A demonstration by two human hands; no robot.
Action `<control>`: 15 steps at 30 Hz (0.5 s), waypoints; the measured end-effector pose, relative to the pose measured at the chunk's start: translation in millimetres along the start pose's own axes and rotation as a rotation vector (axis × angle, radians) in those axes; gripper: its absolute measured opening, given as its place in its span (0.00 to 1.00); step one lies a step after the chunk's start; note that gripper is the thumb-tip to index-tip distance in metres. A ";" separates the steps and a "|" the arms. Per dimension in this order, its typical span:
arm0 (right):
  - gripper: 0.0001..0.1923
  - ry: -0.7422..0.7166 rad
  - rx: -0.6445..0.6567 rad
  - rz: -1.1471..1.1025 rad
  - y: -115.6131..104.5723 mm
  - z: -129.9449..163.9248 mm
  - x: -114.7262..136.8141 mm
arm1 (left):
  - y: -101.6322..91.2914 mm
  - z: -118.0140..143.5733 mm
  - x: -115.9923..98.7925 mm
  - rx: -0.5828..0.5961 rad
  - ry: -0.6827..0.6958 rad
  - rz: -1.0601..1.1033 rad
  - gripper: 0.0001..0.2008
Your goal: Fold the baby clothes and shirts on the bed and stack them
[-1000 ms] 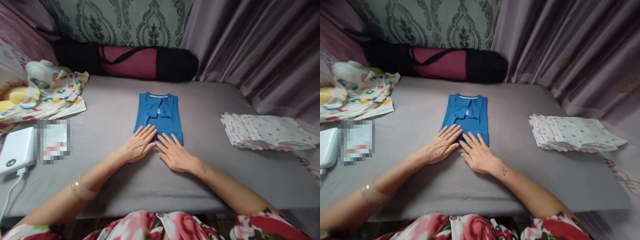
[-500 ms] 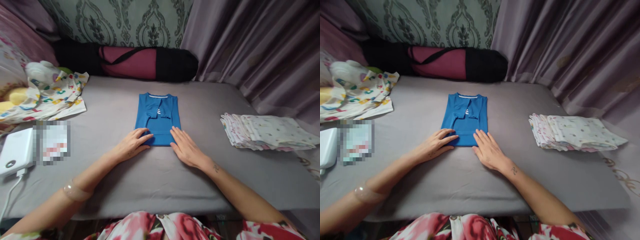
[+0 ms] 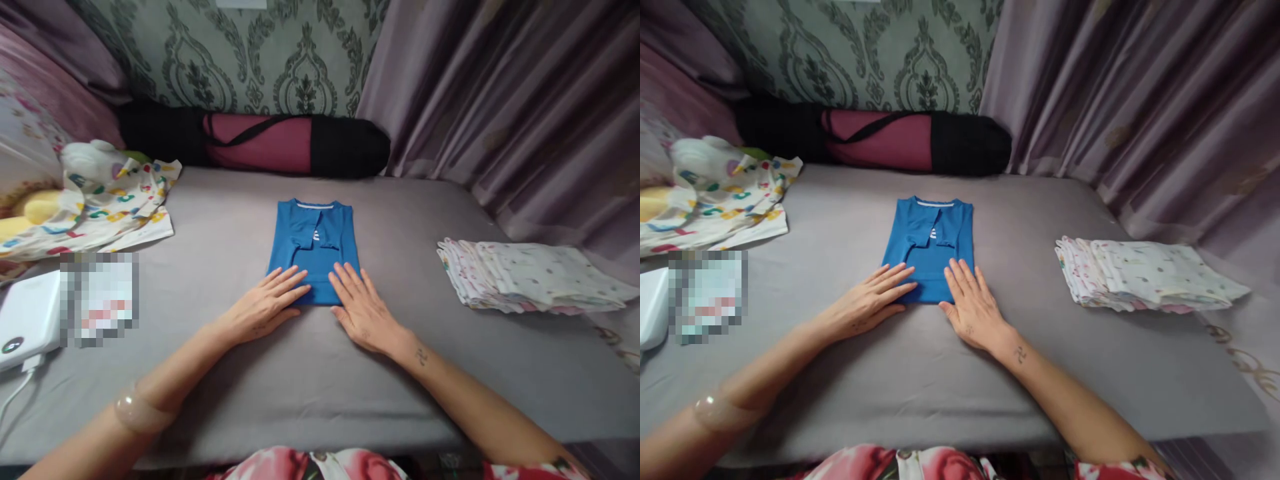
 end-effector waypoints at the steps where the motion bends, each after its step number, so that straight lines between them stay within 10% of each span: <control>1: 0.31 -0.017 0.025 -0.011 1.1 -1.1 3.3 | 3.2 -1.0 -0.9 0.029 0.011 0.009 0.24; 15: 0.29 -0.072 -0.030 -0.164 -6.6 6.4 -8.9 | -10.0 8.3 0.4 -0.055 0.056 -0.104 0.15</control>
Point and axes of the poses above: each hand's wrist, its own z-axis away from the middle knuckle, its own y-axis out of the palm, x = y × z, the point moved 7 cm from there along -z, towards the middle knuckle, and after that the axes turned 4 degrees about -z, right-handed, at the moved point
